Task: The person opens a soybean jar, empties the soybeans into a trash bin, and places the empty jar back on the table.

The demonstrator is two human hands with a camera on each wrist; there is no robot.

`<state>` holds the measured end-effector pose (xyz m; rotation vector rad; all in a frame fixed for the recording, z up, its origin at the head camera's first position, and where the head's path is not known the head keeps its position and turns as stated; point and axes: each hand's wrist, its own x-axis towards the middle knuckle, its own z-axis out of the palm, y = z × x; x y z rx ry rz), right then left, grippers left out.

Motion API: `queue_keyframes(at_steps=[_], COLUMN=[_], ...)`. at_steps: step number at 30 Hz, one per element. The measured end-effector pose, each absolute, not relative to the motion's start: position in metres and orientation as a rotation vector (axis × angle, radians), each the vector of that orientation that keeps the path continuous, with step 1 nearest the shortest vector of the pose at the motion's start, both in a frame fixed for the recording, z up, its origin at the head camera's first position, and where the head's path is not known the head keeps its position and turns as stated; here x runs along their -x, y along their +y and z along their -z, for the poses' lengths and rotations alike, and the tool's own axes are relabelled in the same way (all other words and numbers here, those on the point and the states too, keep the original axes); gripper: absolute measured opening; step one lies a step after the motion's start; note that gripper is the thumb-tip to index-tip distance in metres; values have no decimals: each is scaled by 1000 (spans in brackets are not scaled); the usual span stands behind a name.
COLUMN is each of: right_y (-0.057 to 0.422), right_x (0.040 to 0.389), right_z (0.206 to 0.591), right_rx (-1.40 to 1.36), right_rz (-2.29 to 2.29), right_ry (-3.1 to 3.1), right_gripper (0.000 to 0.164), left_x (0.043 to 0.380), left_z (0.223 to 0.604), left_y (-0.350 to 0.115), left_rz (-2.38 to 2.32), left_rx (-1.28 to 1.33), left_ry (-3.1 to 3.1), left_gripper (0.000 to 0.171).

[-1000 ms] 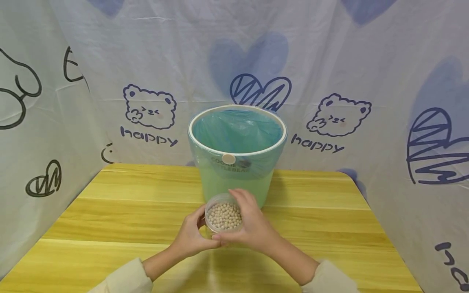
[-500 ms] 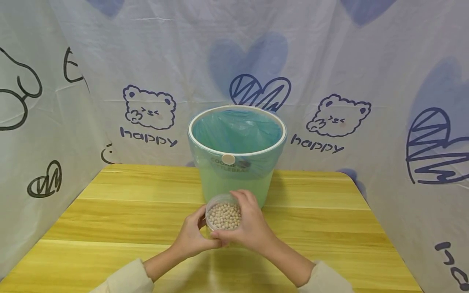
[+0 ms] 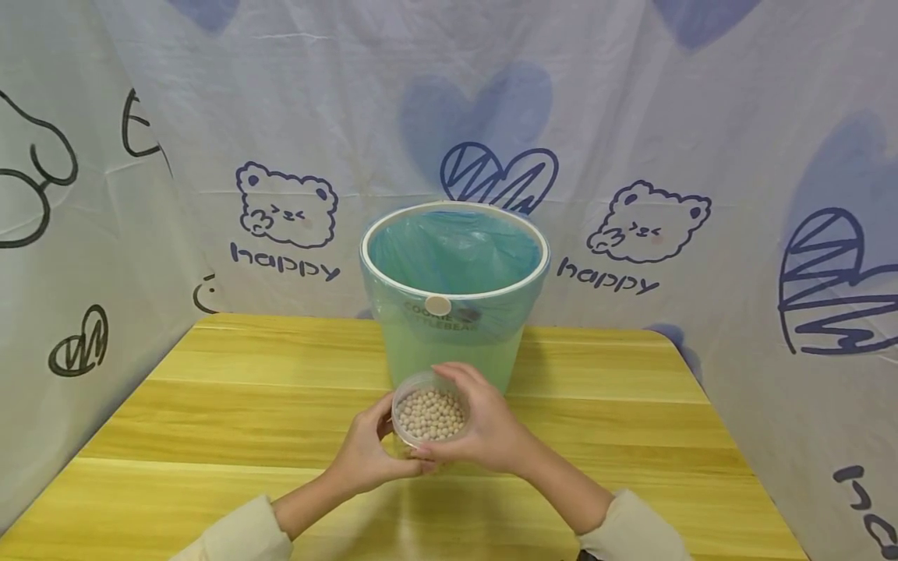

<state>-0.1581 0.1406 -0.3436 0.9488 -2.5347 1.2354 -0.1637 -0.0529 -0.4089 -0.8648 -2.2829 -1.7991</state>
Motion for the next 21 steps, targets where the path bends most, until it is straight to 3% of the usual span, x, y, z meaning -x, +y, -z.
queue_keyframes(at_steps=[11, 21], right_y=[148, 134], right_x=[160, 150], right_z=[340, 341], right_rx=[-1093, -815], right_rz=[-1268, -1118], right_ry=[-2578, -2595], right_gripper=[89, 95], left_x=[164, 163], left_z=[409, 411], left_y=[-52, -52], left_rz=[1804, 1787], left_rx=[884, 862], left_ry=[-2284, -2263], left_gripper=[81, 80])
